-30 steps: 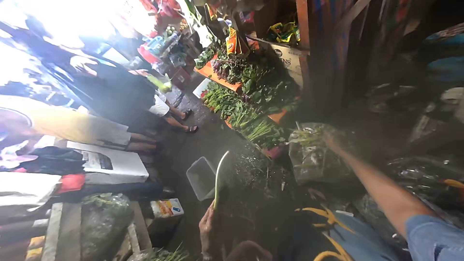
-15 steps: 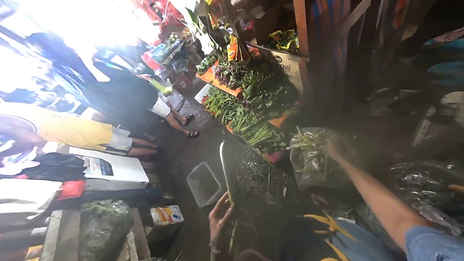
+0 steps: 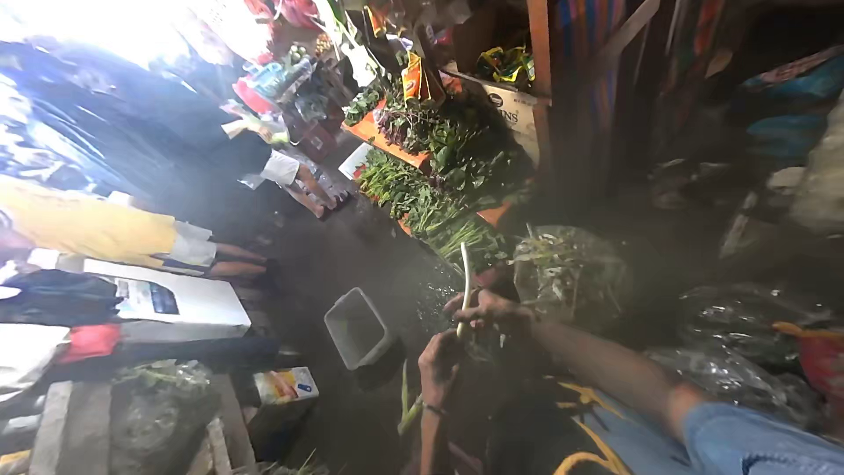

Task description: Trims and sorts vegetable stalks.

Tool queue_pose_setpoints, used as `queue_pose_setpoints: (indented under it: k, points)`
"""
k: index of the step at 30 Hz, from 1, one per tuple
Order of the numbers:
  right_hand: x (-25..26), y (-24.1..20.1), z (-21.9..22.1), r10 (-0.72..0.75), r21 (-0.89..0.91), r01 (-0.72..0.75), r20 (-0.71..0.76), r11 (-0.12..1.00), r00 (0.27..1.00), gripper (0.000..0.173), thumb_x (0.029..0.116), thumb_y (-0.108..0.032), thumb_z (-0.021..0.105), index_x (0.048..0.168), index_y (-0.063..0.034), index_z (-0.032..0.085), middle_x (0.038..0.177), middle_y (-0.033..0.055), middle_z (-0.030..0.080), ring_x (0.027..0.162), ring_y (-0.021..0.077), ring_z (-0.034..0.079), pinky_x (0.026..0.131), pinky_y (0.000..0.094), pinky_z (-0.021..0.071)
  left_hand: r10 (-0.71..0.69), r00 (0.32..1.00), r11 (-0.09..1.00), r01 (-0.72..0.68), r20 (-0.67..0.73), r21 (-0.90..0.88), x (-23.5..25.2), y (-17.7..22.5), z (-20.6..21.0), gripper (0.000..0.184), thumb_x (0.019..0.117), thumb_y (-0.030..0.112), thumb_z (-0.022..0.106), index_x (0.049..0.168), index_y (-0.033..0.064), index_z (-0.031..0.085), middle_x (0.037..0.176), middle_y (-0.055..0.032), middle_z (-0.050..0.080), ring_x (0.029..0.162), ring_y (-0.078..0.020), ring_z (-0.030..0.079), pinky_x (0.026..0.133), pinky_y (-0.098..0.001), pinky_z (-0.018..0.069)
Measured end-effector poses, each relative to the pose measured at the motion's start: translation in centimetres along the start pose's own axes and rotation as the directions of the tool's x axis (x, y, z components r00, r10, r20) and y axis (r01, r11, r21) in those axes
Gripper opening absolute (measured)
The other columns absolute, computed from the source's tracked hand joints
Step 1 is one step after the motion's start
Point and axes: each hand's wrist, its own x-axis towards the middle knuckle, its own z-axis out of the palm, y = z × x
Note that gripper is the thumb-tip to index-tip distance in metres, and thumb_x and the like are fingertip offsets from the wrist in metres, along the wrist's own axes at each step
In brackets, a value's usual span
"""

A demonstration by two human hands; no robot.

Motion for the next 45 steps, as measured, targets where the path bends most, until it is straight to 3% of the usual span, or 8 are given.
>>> queue_pose_setpoints:
  k: [5, 15, 18, 21, 27, 34, 40, 45]
  points:
    - [-0.2, 0.5, 2.2, 0.05, 0.064, -0.047, -0.048, 0.997, 0.998, 0.004, 0.0927, -0.007, 0.069, 0.096, -0.0045, 0.067, 0.074, -0.0035, 0.067, 0.059, 0.004, 0.06, 0.056, 0.0222, 0.0527, -0.034, 0.999, 0.999, 0.034, 0.002, -0.03, -0.5, -0.4, -0.5, 0.024, 0.0815, 0.004, 0.074, 0.104, -0.0038, 0.072, 0.088, -0.0085, 0.074, 0.074, -0.0093, 0.07, 0.071, -0.0271, 0.0593]
    - [1.0, -4.5, -4.5, 0.036, 0.328, 0.14, -0.478, 0.934, 0.878, 0.02, 0.1081, -0.013, 0.047, 0.111, -0.0019, 0.063, 0.077, -0.0008, 0.064, 0.064, 0.007, 0.061, 0.064, 0.0237, 0.0556, -0.169, 0.971, 0.955, 0.204, 0.17, -0.217, -2.9, -1.9, -3.8, 0.028, 0.0793, 0.005, 0.076, 0.106, 0.0, 0.071, 0.089, -0.0032, 0.073, 0.073, -0.0071, 0.068, 0.068, -0.0258, 0.0588]
    - [1.5, -3.8, -7.5, -0.023, 0.36, 0.264, -0.554, 0.895, 0.832, 0.028, 0.1098, -0.029, 0.044, 0.126, -0.012, 0.059, 0.09, -0.0037, 0.065, 0.069, 0.0061, 0.062, 0.064, 0.0238, 0.0561, -0.27, 0.961, 0.82, 0.264, 0.064, -0.509, -1.8, -1.4, -4.1, 0.031, 0.0823, -0.002, 0.067, 0.113, -0.0051, 0.063, 0.093, -0.0073, 0.074, 0.073, -0.0128, 0.07, 0.066, -0.0303, 0.061]
    - [0.5, -3.3, -7.7, -0.019, 0.362, 0.263, -0.557, 0.894, 0.83, 0.024, 0.1091, -0.03, 0.043, 0.119, -0.0169, 0.06, 0.086, -0.0073, 0.062, 0.065, 0.003, 0.058, 0.061, 0.0202, 0.0528, -0.492, 0.87, 0.587, 0.305, -0.031, -0.75, 0.3, -1.6, -5.0, 0.036, 0.0899, -0.012, 0.055, 0.125, -0.0054, 0.05, 0.105, -0.0157, 0.074, 0.083, -0.0215, 0.073, 0.073, -0.0345, 0.062]
    - [-0.2, -2.2, -4.7, 0.132, 0.272, 0.067, -0.65, 0.96, 0.748, 0.018, 0.1076, -0.014, 0.049, 0.114, -0.0032, 0.062, 0.08, 0.0026, 0.061, 0.057, 0.0093, 0.056, 0.053, 0.024, 0.0511, -0.661, 0.747, 0.361, 0.232, -0.072, -0.903, 3.7, -4.7, -6.5, 0.043, 0.0996, -0.012, 0.046, 0.141, -0.0017, 0.042, 0.122, -0.0175, 0.068, 0.099, -0.025, 0.073, 0.083, -0.0382, 0.0612]
    - [0.2, -1.2, -2.6, 0.133, 0.163, -0.049, -0.558, 0.985, 0.819, 0.016, 0.1075, -0.01, 0.049, 0.112, 0.0, 0.062, 0.079, 0.0034, 0.062, 0.058, 0.0087, 0.057, 0.055, 0.0228, 0.0507, -0.826, 0.562, -0.016, -0.075, -0.029, -0.997, 7.1, -5.9, -6.7, 0.022, 0.1064, 0.006, 0.037, 0.122, -0.0005, 0.052, 0.114, -0.0135, 0.066, 0.102, -0.022, 0.068, 0.089, -0.0336, 0.0566]
    - [0.9, -0.7, -0.7, 0.007, 0.023, 0.004, -0.475, 1.0, 0.88, 0.015, 0.1036, -0.003, 0.056, 0.113, 0.0063, 0.063, 0.086, 0.0087, 0.068, 0.069, 0.0111, 0.067, 0.067, 0.0265, 0.0588, -0.843, 0.528, -0.005, -0.198, -0.103, -0.98, 7.7, -5.1, -6.5, 0.02, 0.1064, 0.006, 0.038, 0.12, 0.001, 0.051, 0.114, -0.0123, 0.065, 0.103, -0.0226, 0.067, 0.089, -0.0352, 0.0569]
    - [1.5, -1.0, 1.0, -0.154, -0.28, 0.115, -0.123, 0.953, 0.98, 0.023, 0.1048, -0.005, 0.051, 0.115, 0.0064, 0.069, 0.105, 0.0122, 0.073, 0.092, 0.0091, 0.071, 0.087, 0.0268, 0.0584, -0.806, 0.565, 0.06, -0.22, -0.178, -0.974, 7.9, -3.3, -5.2, 0.02, 0.1061, 0.002, 0.038, 0.119, 0.0016, 0.053, 0.113, -0.0133, 0.068, 0.101, -0.0249, 0.07, 0.088, -0.0389, 0.0586]
